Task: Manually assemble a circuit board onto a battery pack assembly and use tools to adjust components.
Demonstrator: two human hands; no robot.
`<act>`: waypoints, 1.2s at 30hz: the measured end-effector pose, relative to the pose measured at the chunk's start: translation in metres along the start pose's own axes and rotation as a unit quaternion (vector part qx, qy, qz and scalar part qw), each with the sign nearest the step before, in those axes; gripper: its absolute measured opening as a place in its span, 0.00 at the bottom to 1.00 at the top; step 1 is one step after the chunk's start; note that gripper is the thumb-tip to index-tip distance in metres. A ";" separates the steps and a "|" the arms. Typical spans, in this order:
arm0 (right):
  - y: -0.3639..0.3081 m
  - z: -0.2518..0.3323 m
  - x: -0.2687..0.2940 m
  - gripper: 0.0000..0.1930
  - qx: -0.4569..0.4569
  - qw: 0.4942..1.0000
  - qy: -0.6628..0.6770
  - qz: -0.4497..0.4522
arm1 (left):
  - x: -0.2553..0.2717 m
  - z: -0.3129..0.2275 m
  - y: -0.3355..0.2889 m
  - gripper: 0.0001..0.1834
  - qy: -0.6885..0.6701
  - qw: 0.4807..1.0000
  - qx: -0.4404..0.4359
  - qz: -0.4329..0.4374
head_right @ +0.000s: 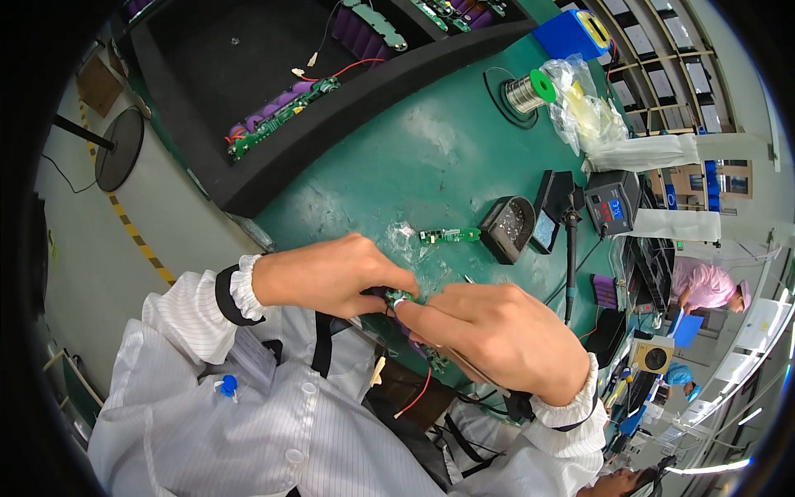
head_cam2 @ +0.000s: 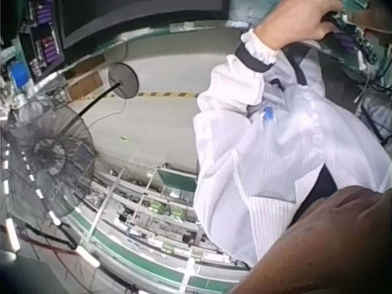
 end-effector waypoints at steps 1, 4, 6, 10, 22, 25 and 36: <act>-0.001 -0.002 0.000 0.17 -0.004 1.000 0.017 -0.007 | -0.001 0.001 0.001 0.20 -0.003 1.000 0.001 0.001; 0.003 -0.009 0.000 0.15 -0.007 0.997 0.079 -0.011 | -0.001 0.002 -0.001 0.20 -0.009 1.000 0.010 -0.003; 0.004 -0.008 0.001 0.14 -0.017 0.996 0.083 -0.020 | -0.001 0.001 0.000 0.20 -0.012 1.000 0.003 -0.004; 0.006 -0.001 0.004 0.12 -0.069 0.995 0.067 -0.031 | -0.001 0.002 0.000 0.20 -0.005 1.000 0.002 -0.003; 0.008 0.003 0.009 0.13 -0.137 0.989 0.038 -0.031 | 0.002 0.000 -0.003 0.19 0.009 0.998 -0.049 -0.033; 0.005 0.001 0.013 0.13 -0.117 0.991 0.048 -0.033 | -0.001 0.000 0.000 0.18 0.013 0.999 -0.044 -0.018; -0.002 0.000 0.009 0.14 -0.195 0.975 0.043 -0.099 | 0.001 0.001 -0.002 0.15 -0.013 0.998 -0.040 -0.047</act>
Point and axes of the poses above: each hand's wrist, its own y-axis towards the middle knuckle, its own x-axis out of the back of the hand, z = x × y, the point moved 8 cm from there along y, towards the middle knuckle, and after that the axes turned 8 degrees about -y, right-handed, at the moved point
